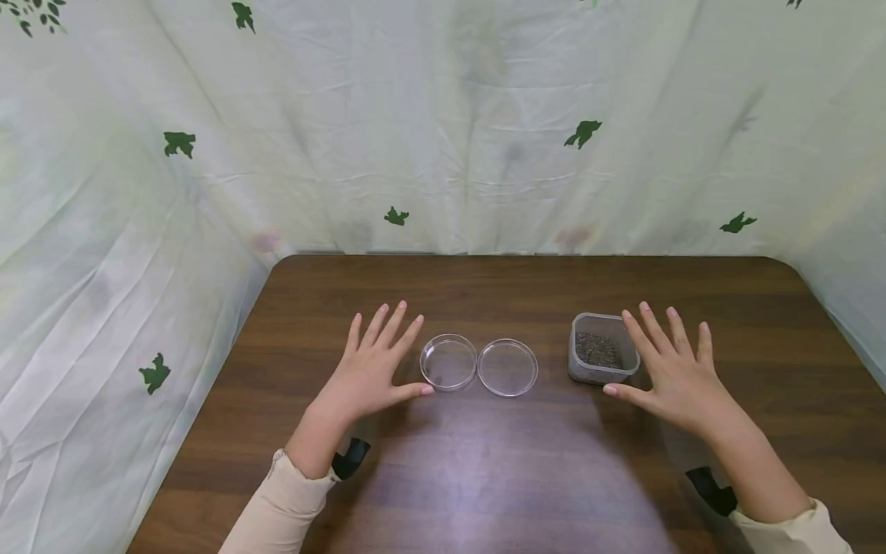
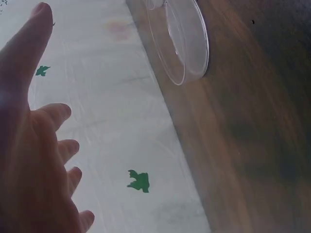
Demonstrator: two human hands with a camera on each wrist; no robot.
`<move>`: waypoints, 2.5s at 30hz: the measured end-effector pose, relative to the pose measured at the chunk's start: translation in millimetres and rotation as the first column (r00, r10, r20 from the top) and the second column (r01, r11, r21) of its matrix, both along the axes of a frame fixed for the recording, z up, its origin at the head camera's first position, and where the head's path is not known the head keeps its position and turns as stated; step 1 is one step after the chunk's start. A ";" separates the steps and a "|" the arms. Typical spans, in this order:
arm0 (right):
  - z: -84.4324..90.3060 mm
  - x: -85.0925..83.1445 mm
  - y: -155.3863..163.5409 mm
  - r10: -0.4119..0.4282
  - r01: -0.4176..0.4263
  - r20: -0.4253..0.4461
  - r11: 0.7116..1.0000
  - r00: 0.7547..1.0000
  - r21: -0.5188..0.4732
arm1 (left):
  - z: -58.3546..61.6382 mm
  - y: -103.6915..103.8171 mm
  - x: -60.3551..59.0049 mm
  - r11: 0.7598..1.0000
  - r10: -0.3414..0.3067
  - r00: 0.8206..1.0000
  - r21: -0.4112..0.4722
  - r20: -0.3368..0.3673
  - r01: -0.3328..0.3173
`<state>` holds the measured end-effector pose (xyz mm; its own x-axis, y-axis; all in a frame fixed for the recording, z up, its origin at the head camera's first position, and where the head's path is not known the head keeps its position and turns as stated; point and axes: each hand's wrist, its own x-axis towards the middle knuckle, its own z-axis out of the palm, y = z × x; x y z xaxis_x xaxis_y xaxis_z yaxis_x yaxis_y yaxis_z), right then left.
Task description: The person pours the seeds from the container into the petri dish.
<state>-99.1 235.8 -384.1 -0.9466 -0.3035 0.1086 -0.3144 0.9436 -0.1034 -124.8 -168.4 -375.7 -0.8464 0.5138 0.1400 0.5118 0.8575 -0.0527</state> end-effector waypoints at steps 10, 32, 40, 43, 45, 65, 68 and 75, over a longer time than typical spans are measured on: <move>-6.8 -7.1 3.2 0.068 -0.075 -0.077 0.992 0.995 -0.101 | -7.4 1.2 -1.7 0.994 -0.054 0.997 0.095 -0.050 0.059; -33.6 -15.1 3.3 0.038 -0.040 -0.016 0.847 0.999 -0.531 | -44.1 9.6 0.0 0.915 -0.012 1.000 0.403 0.020 0.003; -39.2 -16.2 3.8 -0.014 0.048 0.061 0.803 0.998 -0.594 | -56.2 11.8 -1.8 0.852 0.012 0.992 0.518 0.124 -0.076; -44.3 -16.4 4.2 -0.030 0.065 0.067 0.785 0.997 -0.616 | -59.7 12.2 -3.4 0.829 0.013 0.988 0.550 0.155 -0.097; -47.7 -16.6 4.5 -0.038 0.075 0.072 0.774 0.997 -0.628 | -61.9 12.4 -4.0 0.814 0.015 0.984 0.570 0.175 -0.114; -72.2 -18.6 0.6 -0.039 0.152 0.162 0.606 0.986 -0.781 | -81.9 18.8 -6.6 0.670 -0.022 0.937 0.701 0.350 -0.246; -73.6 -18.6 0.9 -0.031 0.155 0.169 0.589 0.985 -0.793 | -84.0 20.5 -6.8 0.665 -0.017 0.936 0.703 0.351 -0.251; -77.9 -19.7 1.4 -0.022 0.156 0.172 0.552 0.985 -0.820 | -91.2 21.9 -8.5 0.692 -0.019 0.954 0.692 0.300 -0.204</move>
